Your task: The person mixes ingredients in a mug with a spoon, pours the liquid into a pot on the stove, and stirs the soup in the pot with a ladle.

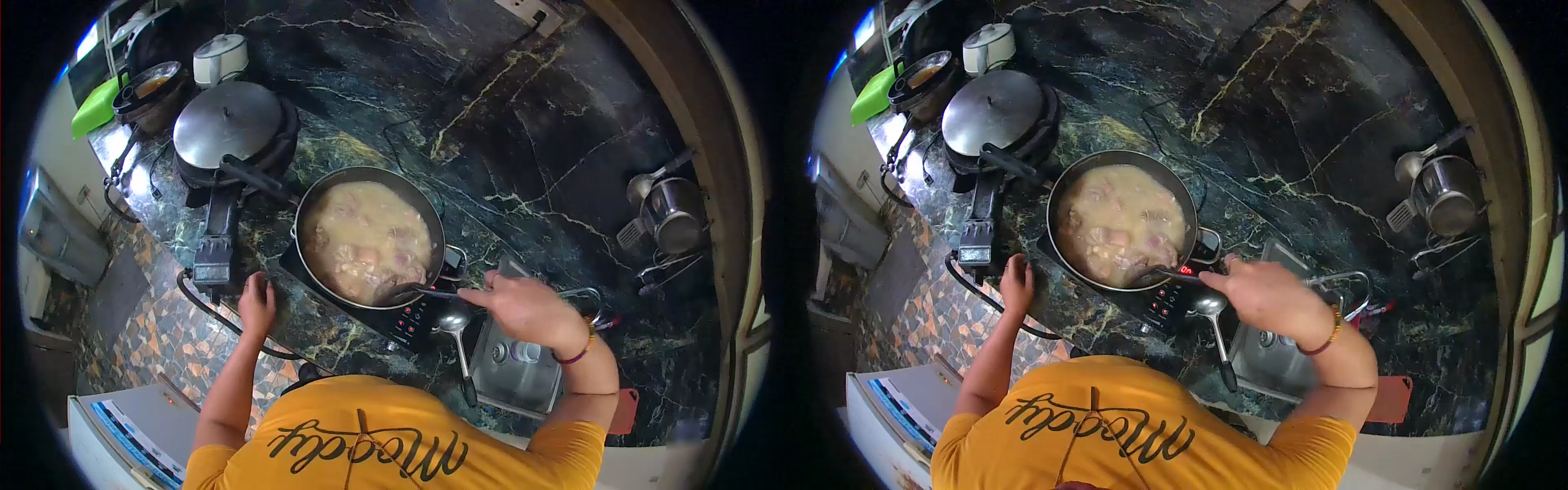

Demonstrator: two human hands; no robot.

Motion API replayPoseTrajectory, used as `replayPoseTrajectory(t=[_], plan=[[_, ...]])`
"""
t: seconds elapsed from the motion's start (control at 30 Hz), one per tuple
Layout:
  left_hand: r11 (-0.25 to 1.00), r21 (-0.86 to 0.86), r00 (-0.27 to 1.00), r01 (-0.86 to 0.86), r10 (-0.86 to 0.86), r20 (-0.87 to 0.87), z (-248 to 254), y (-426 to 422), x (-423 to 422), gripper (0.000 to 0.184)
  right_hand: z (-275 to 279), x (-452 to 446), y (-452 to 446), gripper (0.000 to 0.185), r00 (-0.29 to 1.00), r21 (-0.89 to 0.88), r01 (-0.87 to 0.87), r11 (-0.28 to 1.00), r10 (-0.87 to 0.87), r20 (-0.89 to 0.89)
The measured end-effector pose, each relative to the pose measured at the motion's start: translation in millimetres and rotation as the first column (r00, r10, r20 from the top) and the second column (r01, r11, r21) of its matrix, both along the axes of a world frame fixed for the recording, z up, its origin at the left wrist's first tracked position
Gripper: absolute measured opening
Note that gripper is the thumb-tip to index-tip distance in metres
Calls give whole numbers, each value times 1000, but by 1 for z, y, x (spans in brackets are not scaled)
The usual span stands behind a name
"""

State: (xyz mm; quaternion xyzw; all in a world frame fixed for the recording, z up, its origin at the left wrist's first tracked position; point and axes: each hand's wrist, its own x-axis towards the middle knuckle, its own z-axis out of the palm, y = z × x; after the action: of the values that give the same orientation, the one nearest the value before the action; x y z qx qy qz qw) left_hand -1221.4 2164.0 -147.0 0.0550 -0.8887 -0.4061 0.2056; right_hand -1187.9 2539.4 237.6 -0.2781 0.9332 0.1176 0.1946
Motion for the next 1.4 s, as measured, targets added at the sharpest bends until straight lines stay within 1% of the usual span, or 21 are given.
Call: replayPoseTrajectory(t=[0.1,0.17,0.3,0.37,0.47,0.6,0.67,0.7,0.77,0.8,0.83,0.87,0.9,0.97,1.03,1.07,1.1,1.17,1.3,1.37,1.4], plan=[[1000,-24,1000,-1,1,-13,0,0,0,28,-35,3,2,57,997,3,56,998,-56,47],[999,-38,1000,-4,5,24,-2,-1,0,28,-66,4,11,59,997,-59,48,997,-52,-64],[1000,-13,1000,-5,5,15,-2,-1,1,28,-83,-2,7,58,987,-89,133,987,-140,-80],[1000,-12,1000,-9,9,-7,-1,0,0,28,-105,-12,14,56,958,-145,126,981,-159,-239],[999,-32,1000,-1,1,-5,2,1,1,29,-124,-35,16,53,936,-166,128,978,-175,-306],[1000,3,999,-17,17,-29,-5,-1,0,29,-126,-52,11,52,916,-185,94,978,-158,-369],[1000,-18,1000,-4,4,29,-5,-2,0,30,-118,-57,10,52,867,-131,17,991,-80,-491],[1000,-18,999,-15,16,30,-5,-2,0,30,-106,-58,6,52,869,-130,6,991,-69,-490],[998,-42,996,-39,36,-78,-4,1,0,30,-71,-53,-7,51,856,-102,-23,995,-33,-515],[998,-42,996,-47,44,-74,-2,2,0,30,-60,-51,-15,49,832,-108,-61,992,-9,-555],[999,-18,999,-33,33,-10,2,2,1,31,-61,-55,-20,49,833,-111,-64,992,-8,-553],[1000,6,998,-18,17,53,5,1,2,31,-62,-60,-26,49,829,-151,-138,979,30,-559],[1000,2,998,-17,17,53,5,1,2,31,-64,-64,-32,48,820,-191,-210,959,66,-568],[1000,-6,998,-21,21,55,2,1,2,31,-78,-77,-46,47,839,-210,-216,954,71,-540],[1000,-9,998,-22,22,58,0,1,2,31,-94,-91,-56,42,912,-225,-238,945,138,-385],[1000,-9,998,-25,25,59,0,0,1,31,-94,-95,-60,39,944,-151,-155,976,102,-313],[1000,-12,998,-27,28,57,1,0,1,31,-90,-98,-60,39,944,-154,-158,975,103,-315],[999,-10,997,-41,41,69,1,2,2,32,-80,-99,-58,38,978,-77,-141,987,126,-166],[1000,-5,995,-25,26,92,1,1,1,31,-66,-87,-44,28,990,-108,-85,990,73,-118],[998,-46,998,-41,42,36,-1,1,0,31,-60,-82,-29,40,996,-88,-62,994,56,-72],[998,-42,999,-37,39,36,0,2,0,31,-56,-80,-23,40,996,-85,-59,995,53,-72]])
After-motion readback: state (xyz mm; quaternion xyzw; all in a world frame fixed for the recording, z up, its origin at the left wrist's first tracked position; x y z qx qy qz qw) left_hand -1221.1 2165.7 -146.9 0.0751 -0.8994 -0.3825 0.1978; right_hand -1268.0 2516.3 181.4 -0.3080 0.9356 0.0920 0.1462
